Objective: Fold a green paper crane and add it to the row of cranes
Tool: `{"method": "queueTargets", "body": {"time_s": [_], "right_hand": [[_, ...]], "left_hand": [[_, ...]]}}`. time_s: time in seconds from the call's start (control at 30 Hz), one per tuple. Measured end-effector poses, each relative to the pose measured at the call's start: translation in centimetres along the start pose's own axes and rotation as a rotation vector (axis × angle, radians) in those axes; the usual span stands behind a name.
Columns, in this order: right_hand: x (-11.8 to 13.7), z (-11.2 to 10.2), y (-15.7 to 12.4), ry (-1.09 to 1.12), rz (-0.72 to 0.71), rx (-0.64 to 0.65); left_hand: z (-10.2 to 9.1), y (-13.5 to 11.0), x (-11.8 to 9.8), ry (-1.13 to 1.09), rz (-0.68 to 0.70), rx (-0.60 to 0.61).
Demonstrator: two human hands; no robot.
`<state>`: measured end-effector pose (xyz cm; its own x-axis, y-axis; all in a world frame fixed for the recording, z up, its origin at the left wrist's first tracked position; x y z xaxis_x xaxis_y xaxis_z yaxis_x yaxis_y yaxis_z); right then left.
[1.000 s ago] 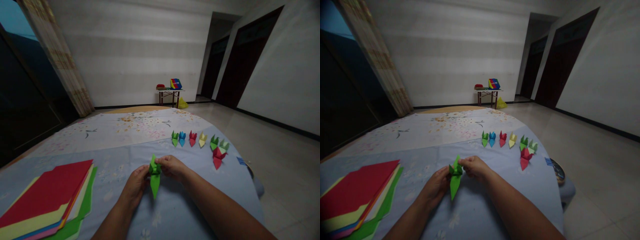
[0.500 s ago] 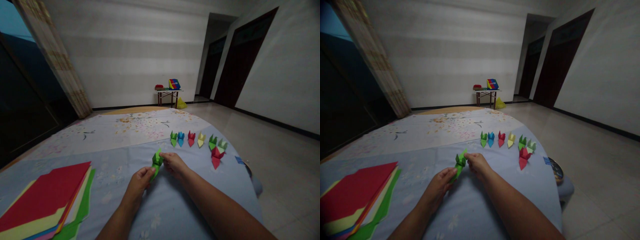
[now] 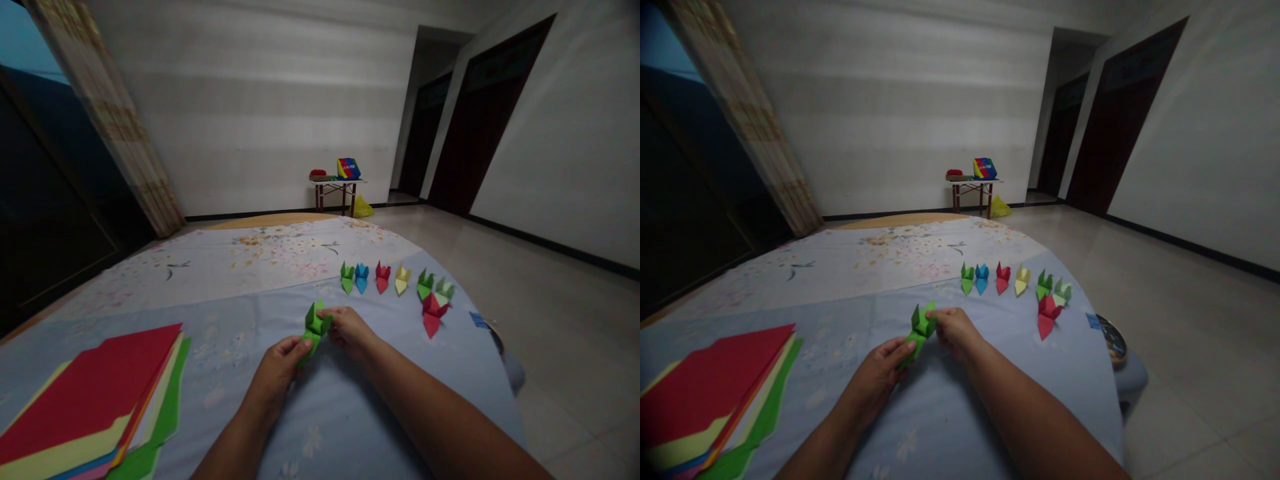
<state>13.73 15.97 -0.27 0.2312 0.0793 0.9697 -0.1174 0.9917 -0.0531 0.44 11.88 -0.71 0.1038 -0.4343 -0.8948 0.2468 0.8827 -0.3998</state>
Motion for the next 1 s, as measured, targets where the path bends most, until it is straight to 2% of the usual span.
{"method": "queueTargets", "body": {"time_s": [0.2,0.53,1.0], "right_hand": [[0.07,0.09,-0.02,0.016,0.005,-0.006],[-0.15,-0.83,0.50,-0.004,-0.031,-0.091],[0.03,0.05,-0.11,0.053,0.038,-0.022]], "left_hand": [[-0.11,-0.08,-0.12,-0.022,-0.005,-0.016],[-0.17,0.25,0.11,-0.023,-0.022,-0.008],[-0.08,-0.19,-0.17,-0.030,-0.012,-0.031]]}}
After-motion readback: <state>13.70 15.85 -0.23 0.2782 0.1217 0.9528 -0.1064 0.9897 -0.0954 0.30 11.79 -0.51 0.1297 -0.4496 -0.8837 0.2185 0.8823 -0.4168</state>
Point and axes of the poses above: each hand's wrist, its own y-axis towards the middle knuckle, its own z-axis out of the palm, x = y × z, the point moved 5 cm from there along y, towards the middle knuckle, and after that the axes turned 11 degrees about -z, right-handed, at the moved point
